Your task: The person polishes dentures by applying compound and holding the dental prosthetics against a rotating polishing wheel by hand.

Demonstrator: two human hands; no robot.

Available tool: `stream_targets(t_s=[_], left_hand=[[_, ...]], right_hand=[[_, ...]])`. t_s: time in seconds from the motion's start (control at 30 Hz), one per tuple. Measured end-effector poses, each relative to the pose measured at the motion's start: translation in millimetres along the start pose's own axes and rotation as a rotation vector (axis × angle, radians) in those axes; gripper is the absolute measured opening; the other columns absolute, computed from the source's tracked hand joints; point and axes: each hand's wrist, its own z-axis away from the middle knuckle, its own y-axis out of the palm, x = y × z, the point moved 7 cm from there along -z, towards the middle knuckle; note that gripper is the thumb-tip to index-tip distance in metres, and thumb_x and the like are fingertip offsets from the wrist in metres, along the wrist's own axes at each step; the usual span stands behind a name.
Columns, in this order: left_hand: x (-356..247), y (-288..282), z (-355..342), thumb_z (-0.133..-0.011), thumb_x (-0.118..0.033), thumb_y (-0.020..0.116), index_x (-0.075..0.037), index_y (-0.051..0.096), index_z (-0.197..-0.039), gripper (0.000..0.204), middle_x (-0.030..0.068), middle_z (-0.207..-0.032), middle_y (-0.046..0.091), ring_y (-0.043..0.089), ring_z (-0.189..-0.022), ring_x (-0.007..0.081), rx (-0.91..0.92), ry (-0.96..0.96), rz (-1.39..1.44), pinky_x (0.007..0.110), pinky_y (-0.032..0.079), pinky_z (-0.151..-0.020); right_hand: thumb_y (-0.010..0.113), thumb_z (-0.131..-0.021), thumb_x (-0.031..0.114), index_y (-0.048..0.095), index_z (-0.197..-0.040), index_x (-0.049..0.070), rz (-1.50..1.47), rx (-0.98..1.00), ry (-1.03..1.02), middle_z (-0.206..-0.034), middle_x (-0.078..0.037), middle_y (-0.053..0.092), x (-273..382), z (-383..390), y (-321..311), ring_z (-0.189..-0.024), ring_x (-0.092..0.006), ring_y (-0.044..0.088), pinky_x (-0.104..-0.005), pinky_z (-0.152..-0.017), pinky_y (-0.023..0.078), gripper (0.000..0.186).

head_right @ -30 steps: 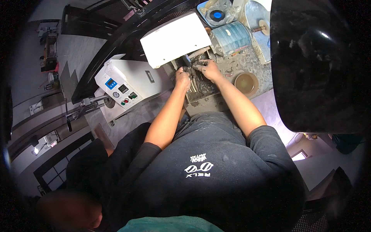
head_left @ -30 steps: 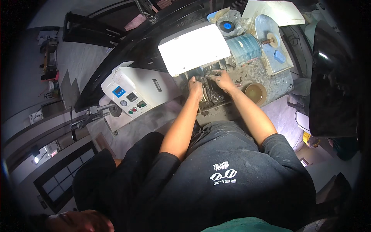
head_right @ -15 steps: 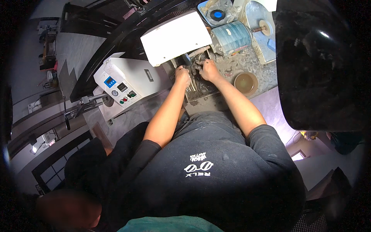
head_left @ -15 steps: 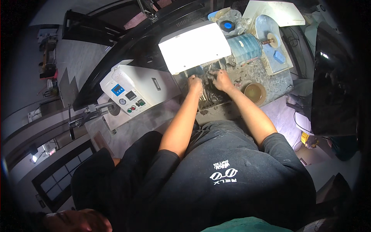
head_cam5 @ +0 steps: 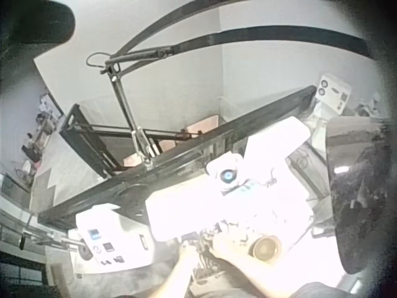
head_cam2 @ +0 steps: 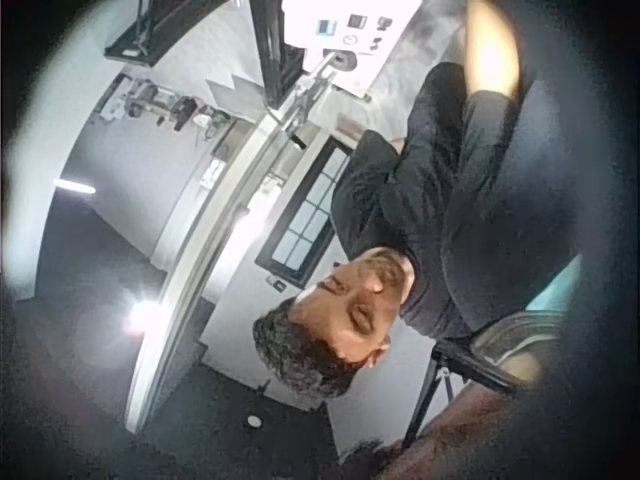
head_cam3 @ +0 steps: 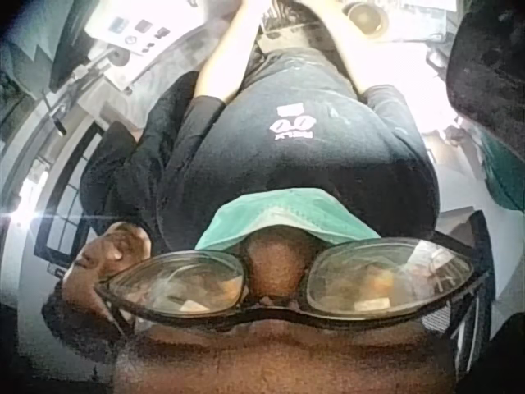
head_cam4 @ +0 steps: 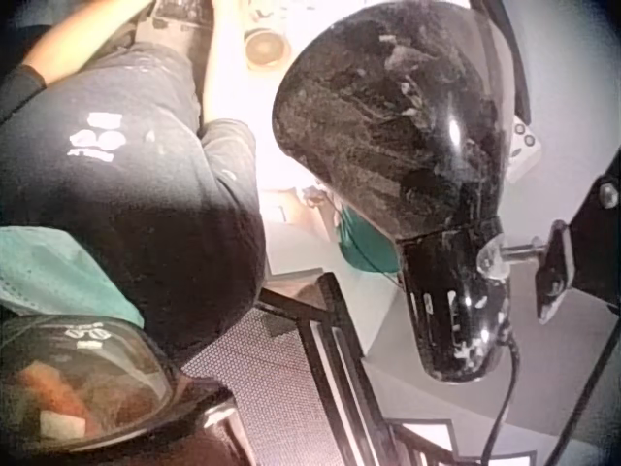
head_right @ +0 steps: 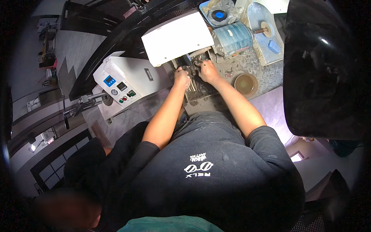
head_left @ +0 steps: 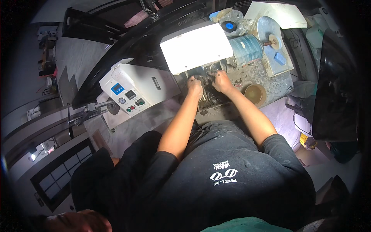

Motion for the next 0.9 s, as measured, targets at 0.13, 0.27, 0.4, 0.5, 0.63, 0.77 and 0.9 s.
stream_targets(t_s=[0.13, 0.27, 0.4, 0.5, 0.63, 0.77, 0.9], left_hand=[[1, 10, 18, -0.078, 0.003, 0.038, -0.013, 0.047, -0.094, 0.025, 0.0017, -0.072, 0.043, 0.035, -0.055, 0.0118, -0.179, -0.068, 0.053, 0.027, 0.028, -0.044], [23, 3, -7, -0.069, 0.005, 0.041, -0.015, 0.042, -0.112, 0.047, 0.0062, -0.074, 0.046, 0.036, -0.044, 0.0163, -0.157, -0.155, 0.232, 0.033, 0.028, -0.037], [50, -30, -42, -0.068, 0.006, 0.041, -0.018, 0.041, -0.112, 0.05, 0.0057, -0.073, 0.045, 0.034, -0.043, 0.0161, -0.205, -0.122, 0.323, 0.032, 0.027, -0.037], [28, 2, -16, -0.068, 0.006, 0.042, -0.019, 0.044, -0.108, 0.047, 0.0047, -0.068, 0.044, 0.033, -0.042, 0.0156, -0.078, -0.108, 0.235, 0.031, 0.024, -0.035], [3, 5, 15, -0.069, 0.006, 0.042, -0.012, 0.05, -0.088, 0.028, 0.0024, -0.064, 0.044, 0.041, -0.047, 0.0138, -0.221, 0.011, 0.11, 0.028, 0.029, -0.037], [-10, 5, 7, -0.068, 0.009, 0.04, -0.004, 0.051, -0.078, 0.02, 0.0014, -0.065, 0.047, 0.044, -0.058, 0.0093, 0.008, 0.376, -0.109, 0.026, 0.036, -0.051], [-11, 13, 3, -0.067, 0.009, 0.037, -0.004, 0.049, -0.074, 0.018, 0.002, -0.066, 0.048, 0.043, -0.057, 0.0094, -0.056, 0.248, -0.236, 0.028, 0.034, -0.048]], right_hand=[[0.061, -0.064, 0.003, 0.056, -0.08, -0.003, 0.065, 0.063, 0.027, -0.086, -0.026, 0.057, -3, 1, -3, -0.086, -0.0432, 0.052, -0.0472, -0.078, 0.044, 0.017], [0.061, -0.066, 0.004, 0.054, -0.075, -0.004, -0.015, 0.061, 0.044, -0.081, -0.028, 0.057, -8, -5, -6, -0.082, -0.0452, 0.053, -0.0485, -0.075, 0.045, 0.014], [0.059, -0.067, 0.005, 0.052, -0.07, -0.004, 0.002, 0.006, -0.147, -0.074, -0.029, 0.056, 25, -16, -7, -0.076, -0.0478, 0.053, -0.0496, -0.07, 0.046, 0.013], [0.058, -0.067, 0.005, 0.052, -0.069, -0.005, -0.03, 0.006, -0.099, -0.073, -0.03, 0.056, -11, -10, -5, -0.075, -0.0482, 0.053, -0.0496, -0.07, 0.046, 0.012], [0.057, -0.065, 0.004, 0.052, -0.068, -0.006, 0.031, -0.06, -0.127, -0.071, -0.03, 0.055, -9, -3, 1, -0.074, -0.0477, 0.054, -0.0498, -0.068, 0.046, 0.011], [0.057, -0.068, 0.007, 0.053, -0.069, -0.006, -0.103, -0.041, -0.123, -0.078, -0.03, 0.056, 16, -3, -20, -0.078, -0.0475, 0.052, -0.0497, -0.071, 0.045, 0.013], [0.057, -0.068, 0.007, 0.053, -0.069, -0.005, 0.018, 0.012, -0.079, -0.081, -0.03, 0.056, -23, 0, 8, -0.079, -0.0476, 0.051, -0.0503, -0.073, 0.044, 0.013]])
